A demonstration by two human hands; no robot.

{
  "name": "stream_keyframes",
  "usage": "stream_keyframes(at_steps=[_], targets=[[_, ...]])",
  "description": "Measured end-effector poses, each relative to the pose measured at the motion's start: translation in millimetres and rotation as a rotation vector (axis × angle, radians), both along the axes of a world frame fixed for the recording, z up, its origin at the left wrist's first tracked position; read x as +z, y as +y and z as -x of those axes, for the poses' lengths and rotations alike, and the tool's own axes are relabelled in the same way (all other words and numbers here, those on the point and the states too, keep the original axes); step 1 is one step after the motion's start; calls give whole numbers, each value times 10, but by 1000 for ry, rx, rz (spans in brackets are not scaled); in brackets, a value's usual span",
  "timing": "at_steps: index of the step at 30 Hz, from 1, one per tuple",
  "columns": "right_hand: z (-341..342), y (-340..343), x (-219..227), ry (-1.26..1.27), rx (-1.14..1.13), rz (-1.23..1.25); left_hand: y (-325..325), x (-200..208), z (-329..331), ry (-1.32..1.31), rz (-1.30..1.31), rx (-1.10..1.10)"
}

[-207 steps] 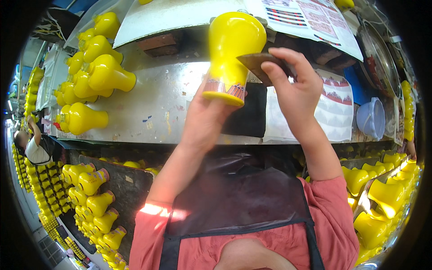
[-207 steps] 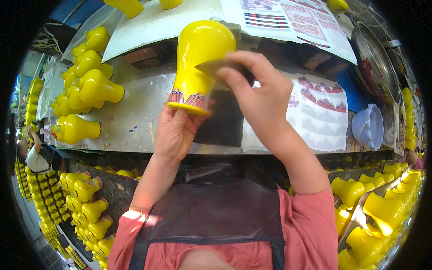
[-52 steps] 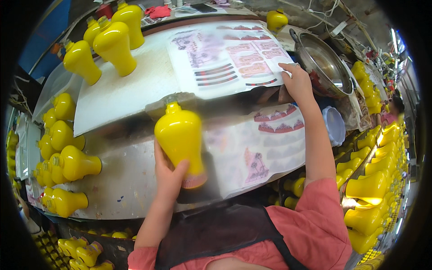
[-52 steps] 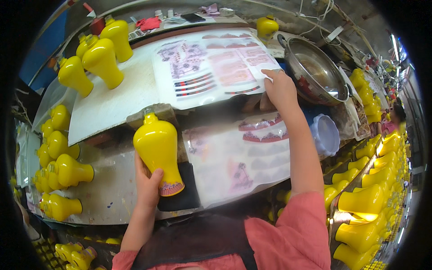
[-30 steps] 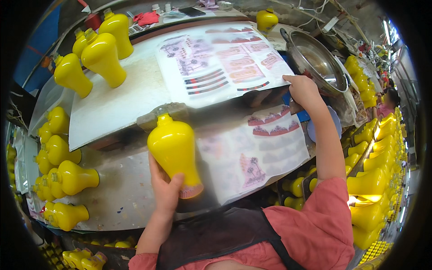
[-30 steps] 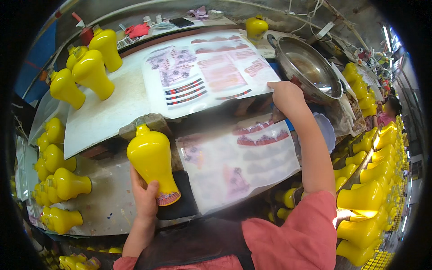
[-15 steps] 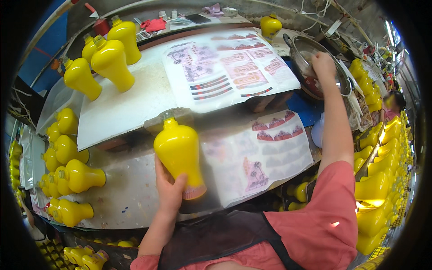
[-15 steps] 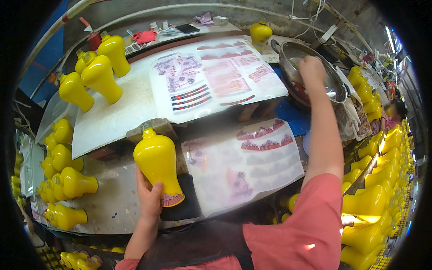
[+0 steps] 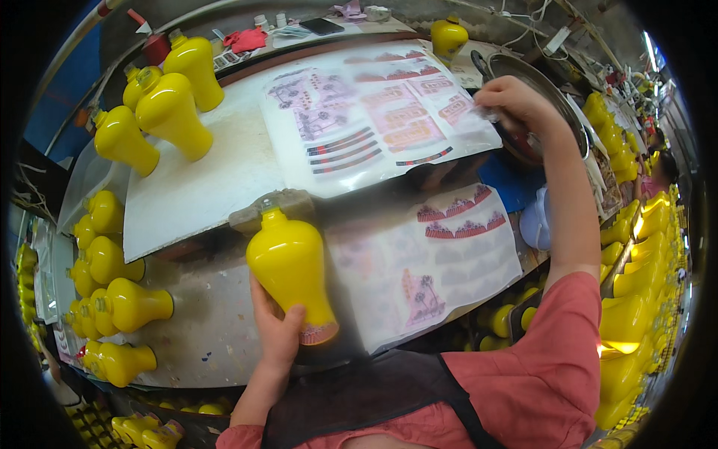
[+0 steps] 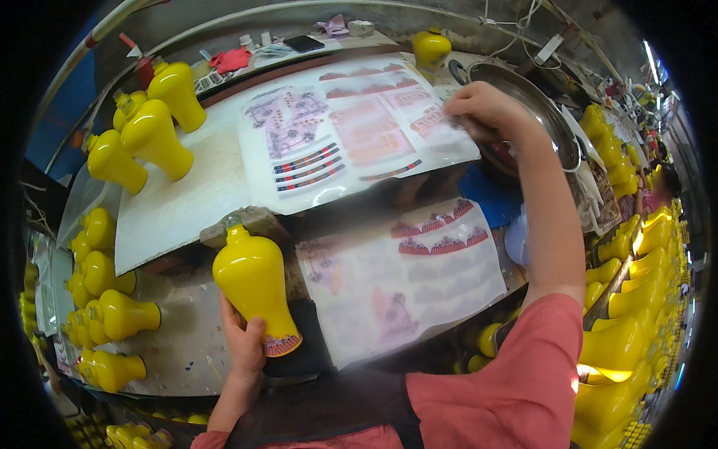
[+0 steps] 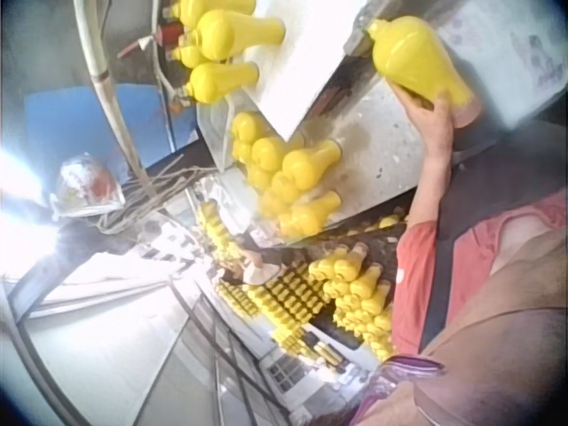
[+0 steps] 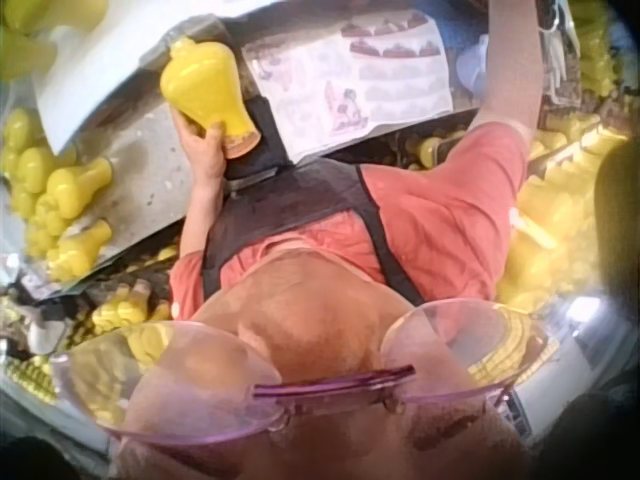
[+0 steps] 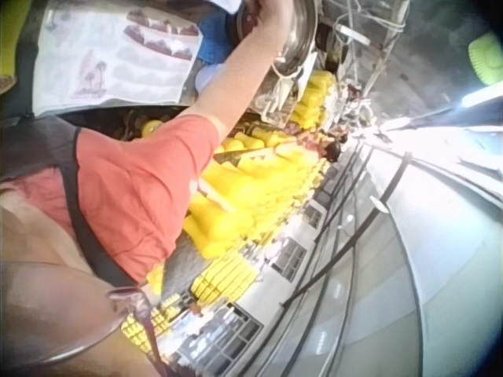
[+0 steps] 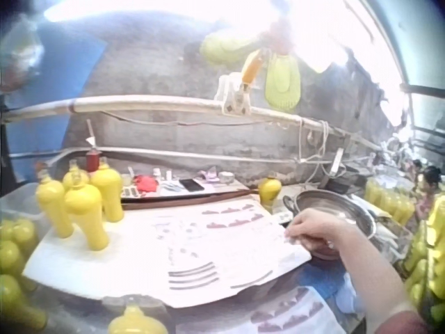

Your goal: The person applies decorative stickers to yellow ceramic vases. They peel stickers from a sheet, align them on the vase body, and smooth them down with fingers. The person handles multiple vases one at a time, rotating each to position the sticker before moving to the next.

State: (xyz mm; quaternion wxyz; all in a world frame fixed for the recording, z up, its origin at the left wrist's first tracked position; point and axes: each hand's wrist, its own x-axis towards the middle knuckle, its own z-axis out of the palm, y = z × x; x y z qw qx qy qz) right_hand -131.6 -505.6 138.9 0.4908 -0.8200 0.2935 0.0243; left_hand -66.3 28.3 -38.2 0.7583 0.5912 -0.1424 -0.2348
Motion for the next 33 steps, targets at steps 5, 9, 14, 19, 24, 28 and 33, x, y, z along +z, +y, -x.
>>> stream_keyframes(at_steps=[5,9,14,19,24,28,33], targets=[[-238,325,-365,-177,-94,169,11,-13,-8,-30,2,1],[-198,520,-765,114,140,1061,0,-10,2,-26,9,9],[268,724,-814,218,69,1148,-7,-3,-3,-31,14,9],[618,747,-826,89,18,1145,-15,-6,4,-51,14,22],[674,696,-1266,-280,-549,242,-31,18,6,-43,-5,39],[640,608,-1519,-373,-775,-362,-48,25,6,-60,-14,46],[490,530,-1572,-490,-771,-434,-62,-7,-73,-142,-79,43]])
